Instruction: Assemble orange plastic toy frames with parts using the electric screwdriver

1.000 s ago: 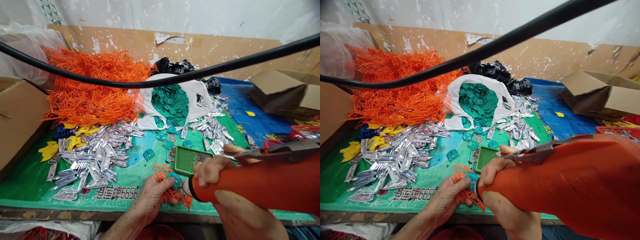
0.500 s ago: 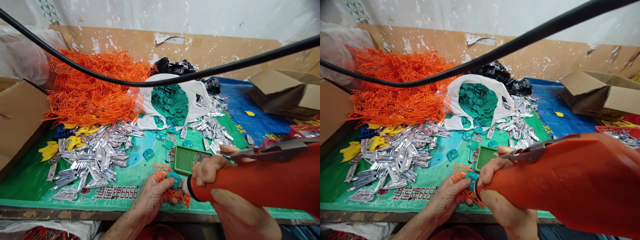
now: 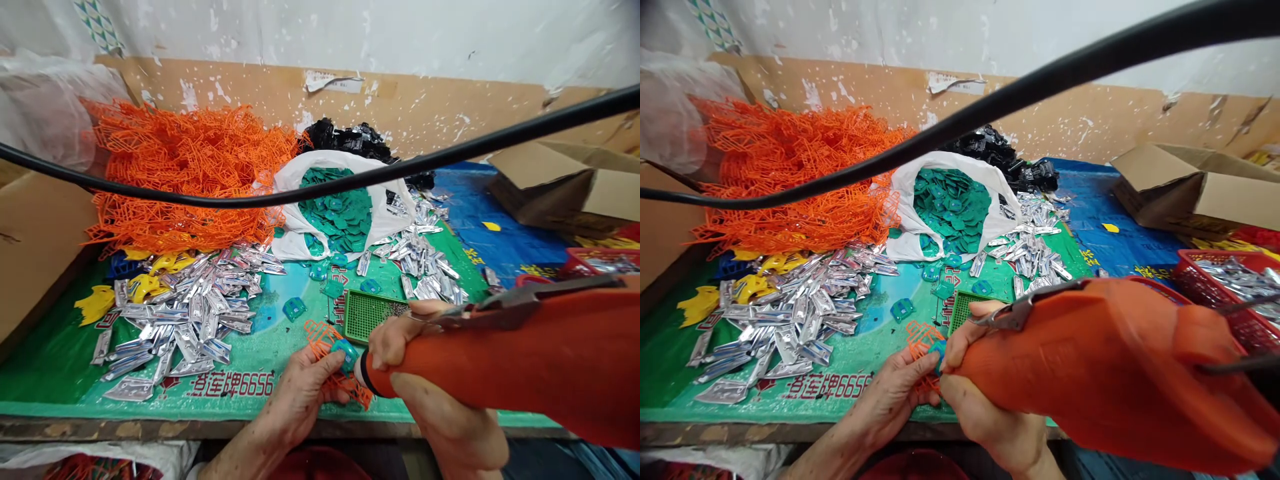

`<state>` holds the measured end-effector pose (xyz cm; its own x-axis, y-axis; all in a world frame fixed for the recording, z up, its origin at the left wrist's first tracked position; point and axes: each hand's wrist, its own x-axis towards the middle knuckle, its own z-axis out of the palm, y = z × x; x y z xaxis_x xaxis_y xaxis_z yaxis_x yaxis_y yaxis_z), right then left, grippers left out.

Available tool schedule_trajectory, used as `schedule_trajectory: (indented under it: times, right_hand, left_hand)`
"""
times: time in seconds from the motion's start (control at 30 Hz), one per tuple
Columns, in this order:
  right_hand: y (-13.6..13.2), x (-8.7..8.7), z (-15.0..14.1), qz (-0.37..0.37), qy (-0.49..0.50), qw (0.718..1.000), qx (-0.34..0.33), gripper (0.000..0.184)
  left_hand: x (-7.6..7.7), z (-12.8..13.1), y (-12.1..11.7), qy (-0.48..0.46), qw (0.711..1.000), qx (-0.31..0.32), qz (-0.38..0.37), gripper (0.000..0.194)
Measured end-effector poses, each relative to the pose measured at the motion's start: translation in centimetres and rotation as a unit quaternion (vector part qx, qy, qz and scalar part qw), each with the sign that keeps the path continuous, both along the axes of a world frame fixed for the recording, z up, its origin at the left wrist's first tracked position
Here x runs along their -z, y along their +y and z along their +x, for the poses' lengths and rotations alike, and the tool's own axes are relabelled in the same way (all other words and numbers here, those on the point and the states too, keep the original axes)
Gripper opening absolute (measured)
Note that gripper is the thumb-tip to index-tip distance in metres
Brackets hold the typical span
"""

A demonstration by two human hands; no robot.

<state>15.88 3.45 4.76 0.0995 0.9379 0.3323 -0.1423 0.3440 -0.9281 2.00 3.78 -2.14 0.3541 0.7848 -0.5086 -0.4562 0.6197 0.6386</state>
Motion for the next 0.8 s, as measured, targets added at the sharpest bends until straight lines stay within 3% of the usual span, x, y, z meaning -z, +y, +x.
schedule_trajectory:
  times: [0.2,0.4,0.6,0.7,0.8]
  right_hand:
    - [0.1,0.4,-0.1,0.019,-0.002,1.000,-0.002,0.044]
    - [-0.1,-0.1,0.6,0.013,0.046,0.999,-0.021,0.042]
    - [1.8,-2.0,2.5,-0.008,0.090,0.988,0.124,0.041]
    - [4.0,-2.0,3.8,-0.014,0.059,0.984,0.167,0.030]
    - [5.8,-1.7,4.2,-0.033,0.037,0.981,0.187,0.031]
  left_hand:
    - [-0.1,0.2,0.0,0.016,1.000,-0.016,0.003,0.044]
    - [1.0,0.0,-0.1,0.029,0.999,0.026,0.032,0.048]
    - [1.6,-0.9,0.2,0.101,0.989,0.059,0.087,0.048]
    - [1.4,-1.6,0.3,0.125,0.986,0.036,0.104,0.041]
    - [1.0,-2.0,0.4,0.135,0.986,0.000,0.101,0.049]
